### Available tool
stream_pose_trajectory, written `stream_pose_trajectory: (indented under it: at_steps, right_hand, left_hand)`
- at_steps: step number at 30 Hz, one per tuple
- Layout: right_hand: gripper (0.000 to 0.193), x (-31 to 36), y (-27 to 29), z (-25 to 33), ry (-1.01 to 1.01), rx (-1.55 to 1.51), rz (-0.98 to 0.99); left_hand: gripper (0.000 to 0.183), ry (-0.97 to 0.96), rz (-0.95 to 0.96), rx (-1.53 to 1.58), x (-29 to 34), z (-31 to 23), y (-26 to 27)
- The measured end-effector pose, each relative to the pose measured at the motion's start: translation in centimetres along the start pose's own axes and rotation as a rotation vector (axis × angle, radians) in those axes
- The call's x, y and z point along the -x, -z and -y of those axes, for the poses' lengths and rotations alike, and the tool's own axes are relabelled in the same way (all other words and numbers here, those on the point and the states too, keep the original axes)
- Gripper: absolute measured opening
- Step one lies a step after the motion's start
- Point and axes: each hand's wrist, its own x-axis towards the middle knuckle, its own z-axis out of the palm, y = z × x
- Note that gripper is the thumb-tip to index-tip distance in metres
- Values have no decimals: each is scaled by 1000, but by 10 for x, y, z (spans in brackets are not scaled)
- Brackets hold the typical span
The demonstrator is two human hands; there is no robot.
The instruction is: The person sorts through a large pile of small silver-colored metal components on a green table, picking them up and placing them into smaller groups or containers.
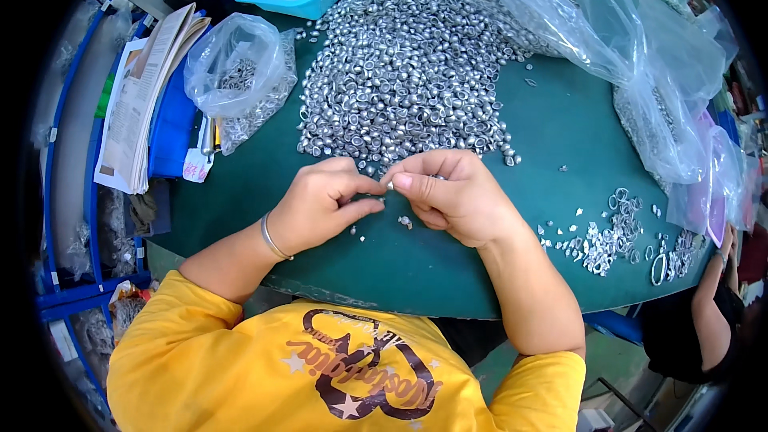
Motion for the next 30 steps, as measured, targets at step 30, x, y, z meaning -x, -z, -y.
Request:
stream_pose_trajectory:
  at_steps: [30]
  right_hand:
    - [7,0,-7,-2,245,-351,105]
  left_hand:
    - [11,265,97,512,3,19,24]
